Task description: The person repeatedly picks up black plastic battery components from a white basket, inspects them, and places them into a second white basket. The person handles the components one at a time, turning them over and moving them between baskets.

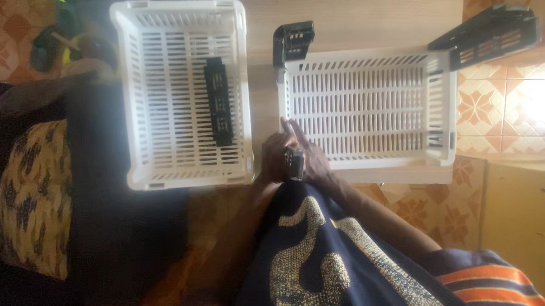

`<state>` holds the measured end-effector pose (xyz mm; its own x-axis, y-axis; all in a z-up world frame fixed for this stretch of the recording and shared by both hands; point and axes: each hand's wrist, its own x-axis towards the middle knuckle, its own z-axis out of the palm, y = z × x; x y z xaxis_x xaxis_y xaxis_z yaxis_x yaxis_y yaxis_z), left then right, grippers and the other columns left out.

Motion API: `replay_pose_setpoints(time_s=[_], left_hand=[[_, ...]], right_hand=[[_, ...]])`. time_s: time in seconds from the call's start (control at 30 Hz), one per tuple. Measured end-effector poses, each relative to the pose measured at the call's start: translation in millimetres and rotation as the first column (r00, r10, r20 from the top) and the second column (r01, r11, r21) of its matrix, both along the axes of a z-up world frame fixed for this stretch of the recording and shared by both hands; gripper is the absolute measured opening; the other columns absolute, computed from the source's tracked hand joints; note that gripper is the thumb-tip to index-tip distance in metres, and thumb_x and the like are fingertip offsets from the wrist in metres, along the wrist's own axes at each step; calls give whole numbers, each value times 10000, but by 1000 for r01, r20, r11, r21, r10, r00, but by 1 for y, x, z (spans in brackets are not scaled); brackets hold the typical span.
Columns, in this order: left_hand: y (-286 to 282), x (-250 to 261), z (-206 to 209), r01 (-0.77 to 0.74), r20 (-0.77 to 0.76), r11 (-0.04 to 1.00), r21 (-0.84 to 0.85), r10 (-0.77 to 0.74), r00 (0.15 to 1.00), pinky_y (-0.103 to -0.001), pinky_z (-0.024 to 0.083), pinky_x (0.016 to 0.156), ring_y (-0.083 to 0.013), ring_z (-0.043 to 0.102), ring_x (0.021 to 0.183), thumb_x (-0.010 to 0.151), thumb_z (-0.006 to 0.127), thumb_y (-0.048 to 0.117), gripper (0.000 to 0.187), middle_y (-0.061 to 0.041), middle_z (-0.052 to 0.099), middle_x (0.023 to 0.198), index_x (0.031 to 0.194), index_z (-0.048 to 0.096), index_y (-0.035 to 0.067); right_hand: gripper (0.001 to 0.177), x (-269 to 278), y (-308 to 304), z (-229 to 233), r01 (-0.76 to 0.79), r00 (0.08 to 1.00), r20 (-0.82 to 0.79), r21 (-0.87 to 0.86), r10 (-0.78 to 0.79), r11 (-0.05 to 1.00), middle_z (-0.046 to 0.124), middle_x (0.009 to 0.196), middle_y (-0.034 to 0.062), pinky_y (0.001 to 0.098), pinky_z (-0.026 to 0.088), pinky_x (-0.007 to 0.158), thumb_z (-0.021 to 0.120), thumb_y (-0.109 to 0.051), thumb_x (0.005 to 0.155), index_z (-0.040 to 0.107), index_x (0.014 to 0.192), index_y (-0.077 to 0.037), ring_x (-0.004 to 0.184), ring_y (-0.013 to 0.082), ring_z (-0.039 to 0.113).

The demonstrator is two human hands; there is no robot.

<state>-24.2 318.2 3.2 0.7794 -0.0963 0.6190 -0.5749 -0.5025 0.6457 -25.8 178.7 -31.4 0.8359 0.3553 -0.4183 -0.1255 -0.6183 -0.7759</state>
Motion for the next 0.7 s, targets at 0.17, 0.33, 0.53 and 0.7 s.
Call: replay_pose_setpoints(time_s=[0.17,0.33,0.53,0.7], left_hand=[[1,6,-33,36,9,999,12,-36,999,-305,554,530,-118,606,544,993,660,314,263,-35,634,691,806,626,131],[0,14,-29,-13,-64,998,62,17,998,-318,554,534,-137,614,545,969,621,388,303,-54,646,704,841,653,115],[2,-9,36,366,-368,910,-196,-415,832,-335,587,633,-191,673,655,1033,611,447,398,-137,710,869,991,693,60],[6,18,77,166,-277,693,-702,-480,832,-350,613,716,-235,723,746,1087,603,497,499,-205,763,1006,1116,727,15]], right_hand=[[561,7,3,-12,-222,737,596,-232,319,947,463,1547,229,370,625,897,492,-186,1045,350,1560,-16,1167,229,704],[461,4,14,27,-135,869,446,-206,215,969,499,1544,163,341,592,996,478,-204,1078,399,1507,-55,1205,234,654],[624,19,20,57,-134,926,334,-151,178,979,452,1564,177,375,600,840,484,-302,1005,311,1549,-51,1061,273,673],[776,16,31,71,-117,940,304,-133,153,984,384,1605,204,411,611,713,503,-388,930,229,1578,-61,983,323,685]])
